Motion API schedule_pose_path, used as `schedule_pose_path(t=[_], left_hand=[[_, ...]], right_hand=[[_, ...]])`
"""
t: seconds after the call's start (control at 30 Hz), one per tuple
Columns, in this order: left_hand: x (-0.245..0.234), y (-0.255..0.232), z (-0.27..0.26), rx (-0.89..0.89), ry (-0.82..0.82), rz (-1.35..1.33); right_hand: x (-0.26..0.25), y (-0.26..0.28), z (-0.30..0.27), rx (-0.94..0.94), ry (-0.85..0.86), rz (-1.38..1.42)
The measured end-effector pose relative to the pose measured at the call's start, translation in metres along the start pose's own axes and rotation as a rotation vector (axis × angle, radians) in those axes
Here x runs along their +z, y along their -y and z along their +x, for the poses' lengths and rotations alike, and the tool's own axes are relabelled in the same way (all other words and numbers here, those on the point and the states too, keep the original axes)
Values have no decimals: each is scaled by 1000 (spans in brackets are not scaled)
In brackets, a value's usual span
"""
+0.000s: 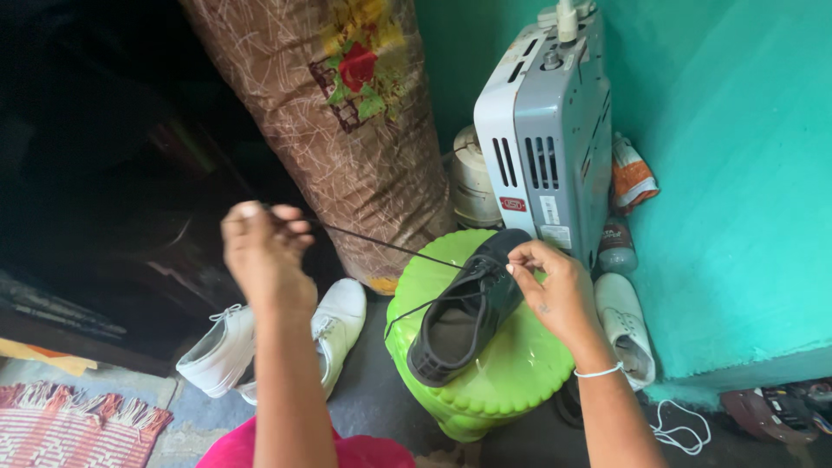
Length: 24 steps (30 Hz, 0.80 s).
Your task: The person removes the laces from a white shoe and then re-laces it. They then pick up a black shoe, remove its laces, and re-lace it. The shoes are handled one at a time on a green stool.
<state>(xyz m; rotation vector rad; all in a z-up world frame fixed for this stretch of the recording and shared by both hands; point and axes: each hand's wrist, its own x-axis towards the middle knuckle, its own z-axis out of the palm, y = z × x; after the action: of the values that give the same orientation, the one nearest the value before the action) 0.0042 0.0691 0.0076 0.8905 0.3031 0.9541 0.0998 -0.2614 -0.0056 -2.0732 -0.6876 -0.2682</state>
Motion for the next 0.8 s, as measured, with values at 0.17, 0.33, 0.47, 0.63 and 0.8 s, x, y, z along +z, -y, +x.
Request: schedule_pose_path(t=[0.17,0.33,0.47,0.63,0.8], left_hand=[[-13,-3,4,79,-202,-63],[2,45,-11,10,-46,308],[21,79,-36,157,338,578],[44,103,-80,129,879,987],[52,107,-76,157,936,1007]], right_hand=[[-9,22,-3,25,25,-68],[-4,30,-5,-37,172,-110],[19,34,-15,-112,263,-214],[35,38,-22,-145,312,-399],[23,28,-21,-40,372,-266]])
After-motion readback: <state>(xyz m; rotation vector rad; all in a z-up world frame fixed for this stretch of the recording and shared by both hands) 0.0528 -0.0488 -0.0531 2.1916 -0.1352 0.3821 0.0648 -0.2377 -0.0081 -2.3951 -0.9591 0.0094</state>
